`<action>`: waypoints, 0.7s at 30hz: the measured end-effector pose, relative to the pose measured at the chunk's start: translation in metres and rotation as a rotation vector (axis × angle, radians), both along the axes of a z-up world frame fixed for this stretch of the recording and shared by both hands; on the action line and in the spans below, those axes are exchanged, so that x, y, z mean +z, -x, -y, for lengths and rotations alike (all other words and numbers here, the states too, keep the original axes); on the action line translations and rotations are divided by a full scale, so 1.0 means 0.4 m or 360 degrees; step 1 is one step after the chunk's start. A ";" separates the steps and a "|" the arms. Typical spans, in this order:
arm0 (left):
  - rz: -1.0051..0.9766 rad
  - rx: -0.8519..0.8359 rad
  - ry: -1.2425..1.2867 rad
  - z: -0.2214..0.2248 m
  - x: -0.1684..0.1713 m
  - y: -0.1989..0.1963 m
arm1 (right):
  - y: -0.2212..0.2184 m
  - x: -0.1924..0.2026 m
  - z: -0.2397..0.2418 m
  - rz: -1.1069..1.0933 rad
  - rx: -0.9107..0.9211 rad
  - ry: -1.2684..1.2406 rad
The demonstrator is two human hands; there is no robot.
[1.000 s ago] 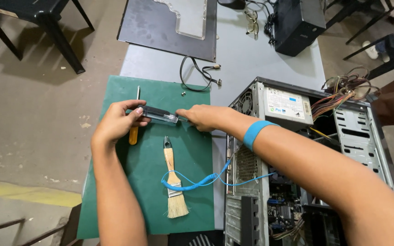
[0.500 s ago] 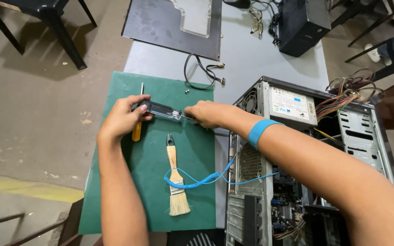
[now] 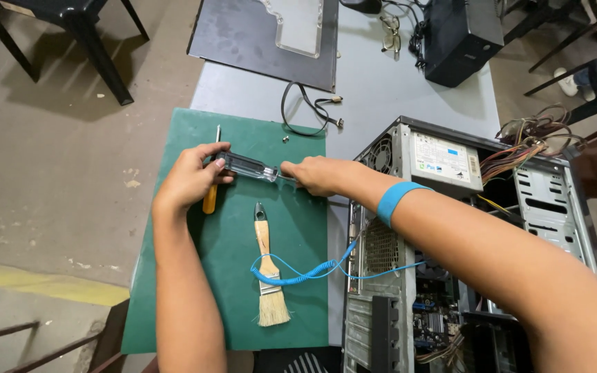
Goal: Disassembling a desktop computer by removing the power supply unit and disconnecting internal components.
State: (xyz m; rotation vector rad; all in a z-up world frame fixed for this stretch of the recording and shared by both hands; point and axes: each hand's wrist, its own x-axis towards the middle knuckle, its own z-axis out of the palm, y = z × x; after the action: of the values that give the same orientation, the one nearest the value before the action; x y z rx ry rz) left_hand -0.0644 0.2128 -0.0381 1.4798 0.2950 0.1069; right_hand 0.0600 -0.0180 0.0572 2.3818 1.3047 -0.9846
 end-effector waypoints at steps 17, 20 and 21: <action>-0.0107 0.0005 -0.0133 -0.003 0.031 0.006 | -0.041 -0.060 0.011 0.0154 0.0011 0.0162; -0.0130 -0.0022 -0.0151 -0.002 0.047 0.006 | -0.024 -0.027 0.005 0.0117 -0.0028 0.0059; -0.0161 -0.0042 -0.0173 0.001 0.058 0.009 | -0.015 -0.013 0.002 0.0066 -0.0044 -0.0012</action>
State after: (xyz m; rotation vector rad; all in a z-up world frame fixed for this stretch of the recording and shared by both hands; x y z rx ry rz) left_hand -0.0679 0.2124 -0.0147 1.5992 0.3560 0.0268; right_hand 0.0659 -0.0190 0.0522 2.4190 1.2660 -0.9340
